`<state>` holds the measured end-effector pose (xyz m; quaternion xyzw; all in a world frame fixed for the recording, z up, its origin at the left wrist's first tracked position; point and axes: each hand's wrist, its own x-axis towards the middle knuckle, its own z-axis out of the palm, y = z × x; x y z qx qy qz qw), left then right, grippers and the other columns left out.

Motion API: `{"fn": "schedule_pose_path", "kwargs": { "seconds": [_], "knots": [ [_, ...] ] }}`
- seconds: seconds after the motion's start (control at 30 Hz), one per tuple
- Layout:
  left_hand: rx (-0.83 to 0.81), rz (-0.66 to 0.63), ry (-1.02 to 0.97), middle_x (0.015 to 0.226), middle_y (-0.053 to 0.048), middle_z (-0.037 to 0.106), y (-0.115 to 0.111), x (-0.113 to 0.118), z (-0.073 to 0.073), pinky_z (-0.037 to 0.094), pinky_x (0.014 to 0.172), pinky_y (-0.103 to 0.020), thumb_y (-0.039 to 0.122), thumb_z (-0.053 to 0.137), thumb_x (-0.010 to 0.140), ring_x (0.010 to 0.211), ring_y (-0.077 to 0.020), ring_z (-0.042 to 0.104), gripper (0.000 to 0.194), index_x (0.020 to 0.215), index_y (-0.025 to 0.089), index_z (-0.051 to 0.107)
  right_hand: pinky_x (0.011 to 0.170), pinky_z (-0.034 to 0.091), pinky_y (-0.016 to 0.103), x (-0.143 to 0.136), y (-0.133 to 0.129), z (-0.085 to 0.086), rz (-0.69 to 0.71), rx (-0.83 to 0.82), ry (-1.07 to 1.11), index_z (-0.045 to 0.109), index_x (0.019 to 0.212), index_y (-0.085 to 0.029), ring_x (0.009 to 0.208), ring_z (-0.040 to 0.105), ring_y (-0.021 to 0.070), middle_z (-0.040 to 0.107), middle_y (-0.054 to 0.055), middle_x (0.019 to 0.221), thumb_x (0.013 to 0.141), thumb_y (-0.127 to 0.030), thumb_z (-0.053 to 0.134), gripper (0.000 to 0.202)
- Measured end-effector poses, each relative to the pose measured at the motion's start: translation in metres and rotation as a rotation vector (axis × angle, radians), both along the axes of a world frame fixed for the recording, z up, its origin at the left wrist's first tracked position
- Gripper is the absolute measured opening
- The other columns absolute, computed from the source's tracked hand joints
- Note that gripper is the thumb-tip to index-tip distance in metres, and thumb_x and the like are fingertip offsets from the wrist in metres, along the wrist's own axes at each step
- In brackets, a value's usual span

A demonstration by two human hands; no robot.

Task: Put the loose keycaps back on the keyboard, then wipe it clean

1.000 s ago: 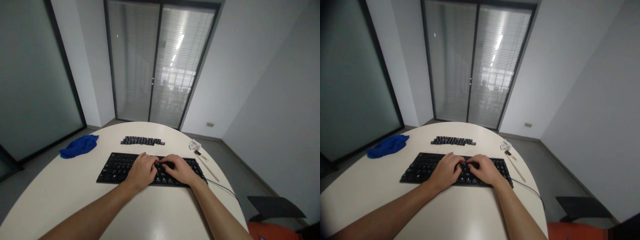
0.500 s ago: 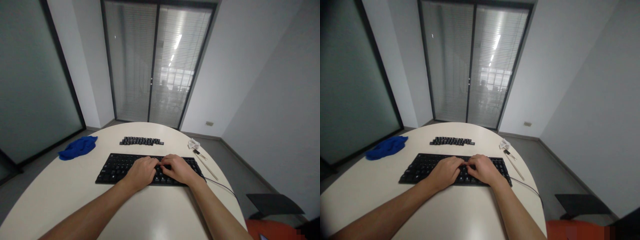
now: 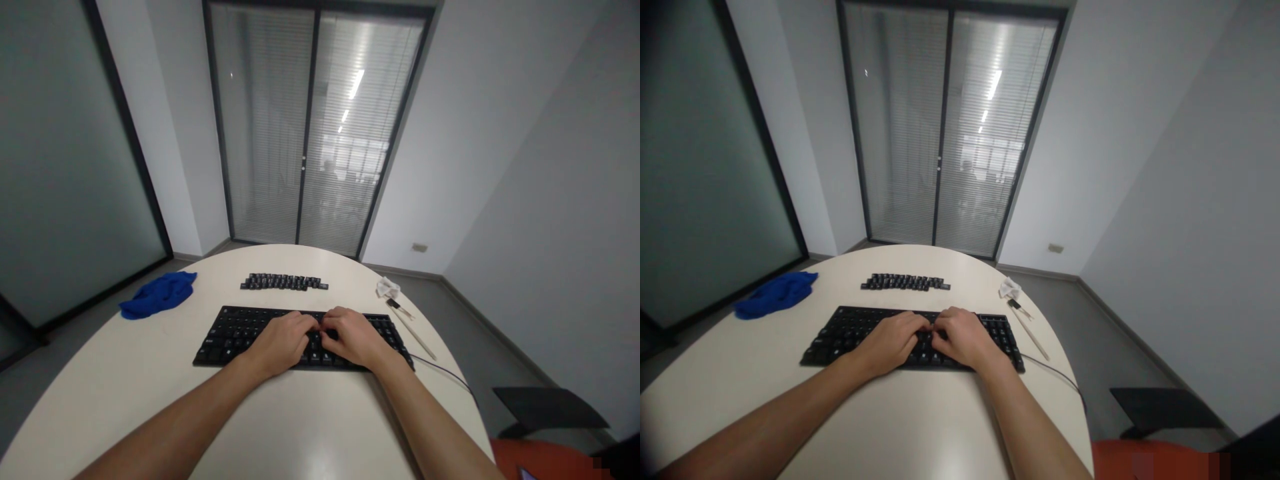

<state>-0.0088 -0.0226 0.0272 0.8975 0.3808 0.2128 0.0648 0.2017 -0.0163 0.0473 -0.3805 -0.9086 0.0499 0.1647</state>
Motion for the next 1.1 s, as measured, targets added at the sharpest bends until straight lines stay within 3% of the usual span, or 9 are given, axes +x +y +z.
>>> {"fn": "schedule_pose_path", "kwargs": {
  "seconds": [0.23,0.4,0.67,0.9,1.1],
  "knots": [
    [-0.036,0.078,-0.091,0.106,-0.003,0.069,0.001,0.001,-0.007,0.049,0.088,-0.032,0.01,0.045,0.085,0.098,-0.0199,0.064,0.029,0.107,0.022,0.06,0.087,0.048,0.031,0.009,0.008,-0.014,-0.067,-0.071,0.193,0.072,0.102,-0.022,0.095,0.065,0.0198,0.073,0.004,0.098,0.088,-0.015,0.057,0.021],
    [0.028,0.159,-0.108,0.1,-0.004,0.068,-0.001,0.004,-0.006,0.049,0.086,-0.033,0.009,0.045,0.086,0.093,-0.0202,0.063,0.025,0.104,0.021,0.058,0.09,0.048,0.034,0.014,0.013,-0.017,-0.098,-0.065,0.271,0.071,0.104,-0.023,0.097,0.065,0.0204,0.073,0.004,0.101,0.092,-0.017,0.055,0.021],
    [0.122,0.274,-0.103,0.105,-0.009,0.064,-0.001,0.008,-0.008,0.045,0.095,-0.041,0.012,0.049,0.085,0.102,-0.0253,0.056,0.022,0.104,0.018,0.057,0.095,0.047,0.039,0.015,0.015,-0.021,-0.124,-0.013,0.235,0.07,0.109,-0.023,0.105,0.062,0.0237,0.07,0.007,0.11,0.093,-0.029,0.063,0.019],
    [-0.004,0.283,-0.143,0.116,-0.01,0.062,0.003,0.009,-0.014,0.043,0.103,-0.042,0.014,0.045,0.091,0.112,-0.0243,0.055,0.027,0.116,0.017,0.055,0.097,0.046,0.039,0.019,0.019,-0.025,-0.134,-0.044,0.205,0.069,0.112,-0.022,0.105,0.062,0.0236,0.069,0.008,0.112,0.094,-0.034,0.062,0.024],
    [-0.045,0.272,-0.179,0.114,-0.01,0.064,0.004,0.014,-0.013,0.044,0.102,-0.042,0.019,0.044,0.095,0.11,-0.0245,0.057,0.023,0.113,0.017,0.056,0.095,0.046,0.038,0.025,0.021,-0.023,-0.142,-0.071,0.197,0.069,0.11,-0.021,0.104,0.062,0.0228,0.07,0.007,0.11,0.096,-0.035,0.059,0.022]
  ]
}}
